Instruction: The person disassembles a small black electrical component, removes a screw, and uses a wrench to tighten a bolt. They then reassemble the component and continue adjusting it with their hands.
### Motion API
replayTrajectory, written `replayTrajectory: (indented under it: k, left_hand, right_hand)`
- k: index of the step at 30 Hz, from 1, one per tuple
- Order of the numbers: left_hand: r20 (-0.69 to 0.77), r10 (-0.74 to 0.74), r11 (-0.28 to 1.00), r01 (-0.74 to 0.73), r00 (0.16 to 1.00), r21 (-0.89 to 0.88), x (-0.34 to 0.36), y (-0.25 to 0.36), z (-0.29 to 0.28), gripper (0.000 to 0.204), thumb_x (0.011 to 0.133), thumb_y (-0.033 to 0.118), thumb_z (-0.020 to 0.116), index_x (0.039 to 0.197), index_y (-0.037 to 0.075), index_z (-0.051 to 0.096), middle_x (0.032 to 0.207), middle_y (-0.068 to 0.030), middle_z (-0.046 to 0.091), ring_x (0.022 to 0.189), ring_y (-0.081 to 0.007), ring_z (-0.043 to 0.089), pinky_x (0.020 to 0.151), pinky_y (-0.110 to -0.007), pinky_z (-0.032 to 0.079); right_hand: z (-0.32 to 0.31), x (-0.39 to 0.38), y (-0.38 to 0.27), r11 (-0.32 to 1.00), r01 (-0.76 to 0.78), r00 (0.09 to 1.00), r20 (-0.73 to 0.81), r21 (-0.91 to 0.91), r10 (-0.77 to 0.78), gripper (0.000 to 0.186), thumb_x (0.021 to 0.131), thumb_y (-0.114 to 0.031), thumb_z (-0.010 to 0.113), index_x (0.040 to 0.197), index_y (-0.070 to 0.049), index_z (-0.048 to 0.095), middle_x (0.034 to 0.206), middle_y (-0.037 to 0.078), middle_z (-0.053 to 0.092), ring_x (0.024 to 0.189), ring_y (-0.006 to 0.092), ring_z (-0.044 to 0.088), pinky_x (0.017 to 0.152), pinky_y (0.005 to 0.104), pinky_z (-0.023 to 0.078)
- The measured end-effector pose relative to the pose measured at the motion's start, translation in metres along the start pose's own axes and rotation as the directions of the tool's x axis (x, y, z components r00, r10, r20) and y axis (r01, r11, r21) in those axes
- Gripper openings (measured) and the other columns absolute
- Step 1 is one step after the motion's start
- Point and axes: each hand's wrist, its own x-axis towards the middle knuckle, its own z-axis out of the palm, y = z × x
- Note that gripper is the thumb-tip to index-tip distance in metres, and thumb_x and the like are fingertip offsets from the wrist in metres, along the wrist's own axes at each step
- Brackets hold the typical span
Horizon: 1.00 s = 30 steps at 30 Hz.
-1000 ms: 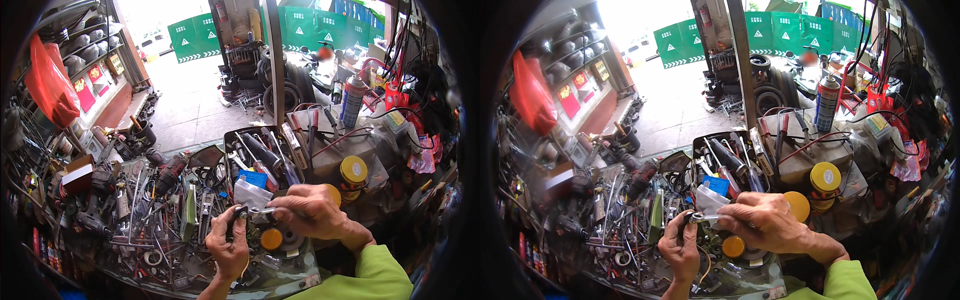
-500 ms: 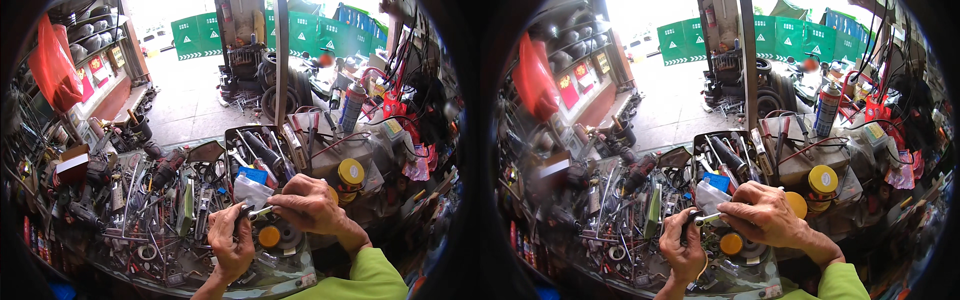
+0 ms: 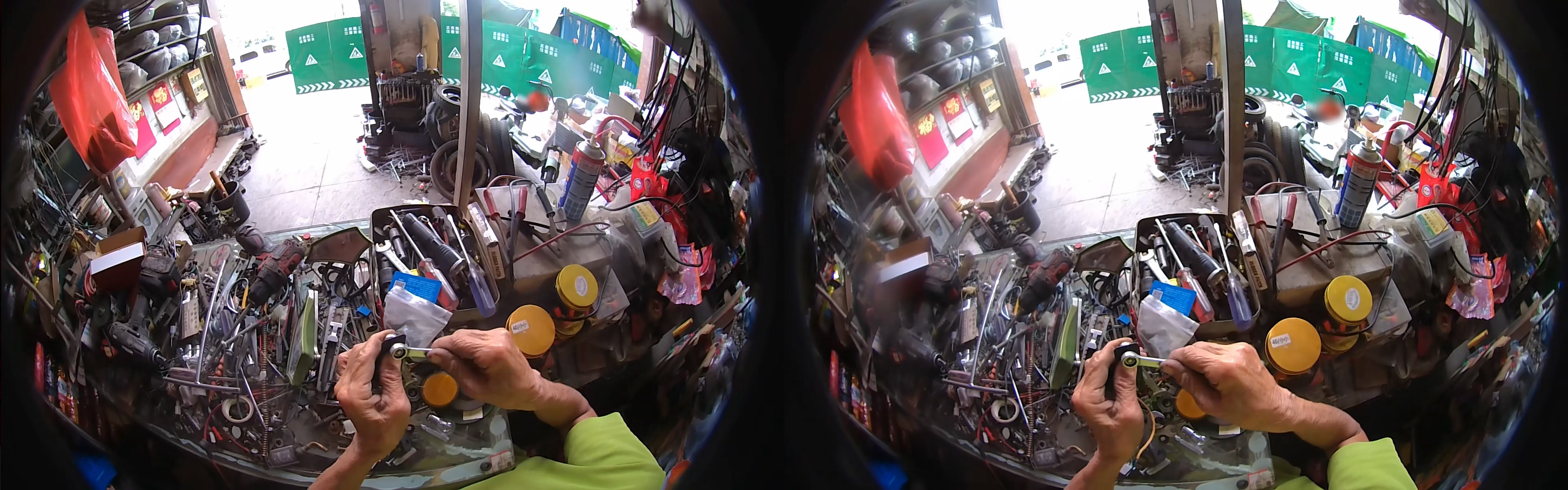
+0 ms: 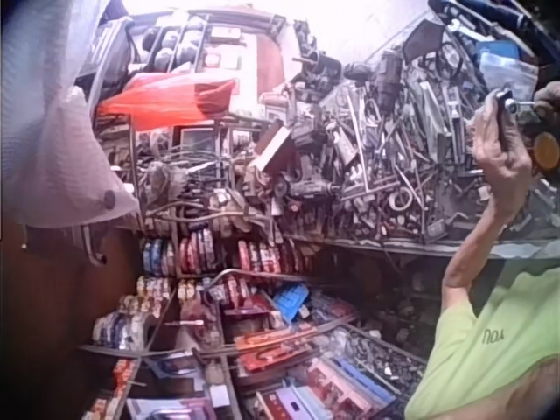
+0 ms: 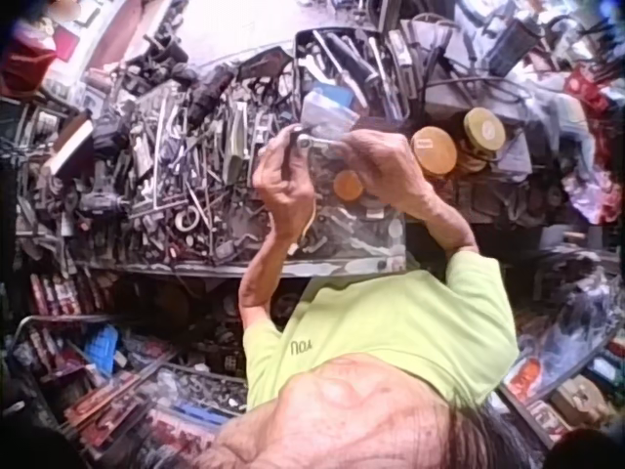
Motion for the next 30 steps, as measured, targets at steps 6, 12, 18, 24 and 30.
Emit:
replayTrajectory:
  k: [6,12,18,24,30]
  left_hand:
    - [-0.031,-0.082,0.990,0.078,0.996,-0.121,-0.005,-0.004,0.003,0.020,0.088,-0.002,0.061,0.107,-0.007,0.064,0.093,-0.0151,0.067,0.082,-0.0265,0.061,0.075,-0.035,0.047]
    - [0.036,-0.111,0.986,0.114,0.993,-0.124,-0.001,-0.003,0.000,0.017,0.095,0.002,0.057,0.108,-0.007,0.063,0.094,-0.0081,0.067,0.086,-0.0125,0.061,0.079,-0.025,0.048]
    - [-0.017,-0.044,0.998,0.043,0.999,-0.048,0.002,-0.010,0.003,0.014,0.090,-0.002,0.061,0.103,-0.006,0.066,0.093,-0.0098,0.068,0.080,-0.0144,0.060,0.075,-0.027,0.048]
    - [0.069,0.136,0.991,-0.137,0.988,0.008,0.001,-0.002,0.004,0.017,0.085,-0.006,0.059,0.101,-0.006,0.065,0.092,-0.0130,0.068,0.086,-0.0248,0.061,0.081,-0.034,0.045]
    - [0.111,0.202,0.978,-0.206,0.973,0.025,0.004,-0.003,0.005,0.020,0.082,-0.008,0.061,0.101,-0.006,0.065,0.094,-0.0137,0.068,0.087,-0.0277,0.063,0.083,-0.035,0.045]
  right_hand:
    - [0.040,-0.021,-0.019,0.762,-0.374,0.917,0.086,0.528,0.390,0.015,0.098,-0.012,0.059,0.097,0.002,0.063,0.066,0.003,0.055,0.059,0.0063,0.048,0.050,0.0251,0.040]
    - [0.050,-0.024,-0.017,0.599,-0.367,0.905,0.123,0.712,0.408,0.019,0.101,-0.015,0.055,0.099,0.003,0.061,0.068,-0.002,0.054,0.059,0.0036,0.048,0.051,0.0219,0.041]
    - [0.001,-0.013,-0.014,0.994,0.035,0.991,0.126,0.103,-0.048,0.015,0.095,-0.016,0.062,0.092,-0.002,0.064,0.066,0.010,0.061,0.053,0.0236,0.061,0.048,0.0343,0.046]
    - [-0.034,0.008,-0.005,0.948,0.135,0.979,0.189,-0.290,-0.082,0.029,0.094,-0.028,0.062,0.076,-0.007,0.056,0.061,0.009,0.056,0.056,0.0293,0.060,0.047,0.0395,0.043]
    - [-0.054,0.026,-0.009,0.854,0.226,0.954,0.284,-0.468,-0.097,0.031,0.093,-0.035,0.061,0.076,-0.009,0.059,0.062,0.005,0.056,0.060,0.0251,0.063,0.047,0.0399,0.044]
